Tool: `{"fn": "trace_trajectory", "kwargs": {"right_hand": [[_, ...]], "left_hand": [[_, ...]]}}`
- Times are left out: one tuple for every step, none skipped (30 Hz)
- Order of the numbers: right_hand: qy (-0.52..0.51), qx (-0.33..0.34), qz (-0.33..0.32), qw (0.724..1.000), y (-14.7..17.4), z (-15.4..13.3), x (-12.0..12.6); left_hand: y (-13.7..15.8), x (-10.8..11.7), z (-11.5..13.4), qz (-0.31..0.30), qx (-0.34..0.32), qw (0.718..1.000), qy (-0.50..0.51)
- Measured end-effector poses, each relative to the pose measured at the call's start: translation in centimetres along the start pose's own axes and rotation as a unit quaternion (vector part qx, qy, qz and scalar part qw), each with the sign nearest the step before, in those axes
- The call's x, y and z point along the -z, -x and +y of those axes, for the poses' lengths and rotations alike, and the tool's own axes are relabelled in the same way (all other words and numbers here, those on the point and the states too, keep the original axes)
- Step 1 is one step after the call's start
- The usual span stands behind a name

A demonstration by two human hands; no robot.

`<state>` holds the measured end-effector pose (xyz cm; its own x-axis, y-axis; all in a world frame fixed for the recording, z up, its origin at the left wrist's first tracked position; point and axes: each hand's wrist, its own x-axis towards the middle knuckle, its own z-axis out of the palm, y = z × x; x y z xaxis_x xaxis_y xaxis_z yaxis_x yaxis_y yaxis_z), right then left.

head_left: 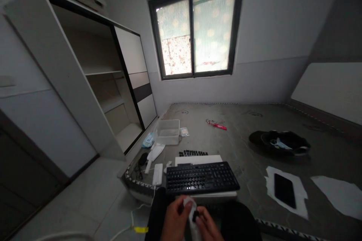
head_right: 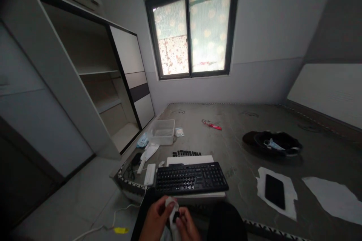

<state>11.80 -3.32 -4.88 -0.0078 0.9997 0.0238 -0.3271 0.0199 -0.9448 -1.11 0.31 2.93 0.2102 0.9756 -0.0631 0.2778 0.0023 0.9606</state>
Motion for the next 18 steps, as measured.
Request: {"fn": "trace_trajectory", "kwargs": {"right_hand": [[0.015, -0.013, -0.024, 1.000, 0.4, -0.8, 0.2], [0.030, -0.020, -0.033, 0.999, 0.7, -1.6, 0.3], [0.041, -0.028, -0.026, 0.998, 1.0, -2.4, 0.4], [0.049, -0.039, -0.019, 0.998, 1.2, -3.0, 0.5], [0.053, -0.045, -0.007, 0.998, 1.4, -3.5, 0.6], [0.054, -0.052, 0.000, 0.997, 1.5, -3.8, 0.6], [0.058, -0.060, 0.010, 0.996, 1.6, -4.1, 0.7], [0.062, -0.067, 0.018, 0.996, 1.6, -4.2, 0.7], [0.065, -0.076, 0.026, 0.995, 1.7, -4.3, 0.8], [0.066, -0.085, 0.038, 0.994, 1.6, -4.3, 1.0], [0.064, -0.095, 0.049, 0.992, 1.6, -4.3, 1.2], [0.060, -0.106, 0.062, 0.991, 1.6, -4.2, 1.5], [0.054, -0.118, 0.077, 0.989, 1.6, -4.1, 1.8], [0.046, -0.131, 0.091, 0.986, 1.6, -3.9, 2.1], [0.038, -0.142, 0.103, 0.984, 1.6, -3.8, 2.5], [0.031, -0.151, 0.113, 0.982, 1.6, -3.8, 2.8], [0.025, -0.155, 0.120, 0.980, 1.6, -3.8, 3.1], [0.020, -0.156, 0.125, 0.980, 1.6, -3.9, 3.3]], "left_hand": [[0.3, 0.0, 0.6, 0.004, -0.002, 1.000, -0.007], [0.5, 0.0, 1.0, 0.010, -0.005, 1.000, -0.010], [0.7, 0.1, 1.3, 0.013, -0.016, 1.000, -0.018], [0.8, 0.1, 1.6, 0.027, -0.029, 0.999, -0.027], [0.8, 0.1, 1.6, 0.030, -0.033, 0.998, -0.039], [0.8, 0.1, 1.7, 0.031, -0.028, 0.998, -0.049], [0.8, 0.1, 1.6, 0.033, -0.023, 0.998, -0.050], [0.7, 0.1, 1.5, 0.029, -0.016, 0.999, -0.032], [0.6, 0.0, 1.4, 0.030, -0.005, 1.000, -0.004], [0.5, -0.1, 1.3, 0.033, 0.012, 0.999, 0.032], [0.4, -0.2, 1.1, 0.033, 0.032, 0.996, 0.075], [0.3, -0.3, 1.0, 0.029, 0.053, 0.991, 0.117], [0.2, -0.4, 0.9, 0.020, 0.072, 0.985, 0.157], [0.2, -0.5, 0.7, 0.002, 0.089, 0.977, 0.192], [0.1, -0.6, 0.5, -0.023, 0.102, 0.970, 0.220], [0.1, -0.6, 0.3, -0.052, 0.110, 0.963, 0.240], [0.1, -0.7, 0.1, -0.078, 0.115, 0.958, 0.252], [0.0, -0.7, -0.1, -0.097, 0.119, 0.954, 0.256]]}}
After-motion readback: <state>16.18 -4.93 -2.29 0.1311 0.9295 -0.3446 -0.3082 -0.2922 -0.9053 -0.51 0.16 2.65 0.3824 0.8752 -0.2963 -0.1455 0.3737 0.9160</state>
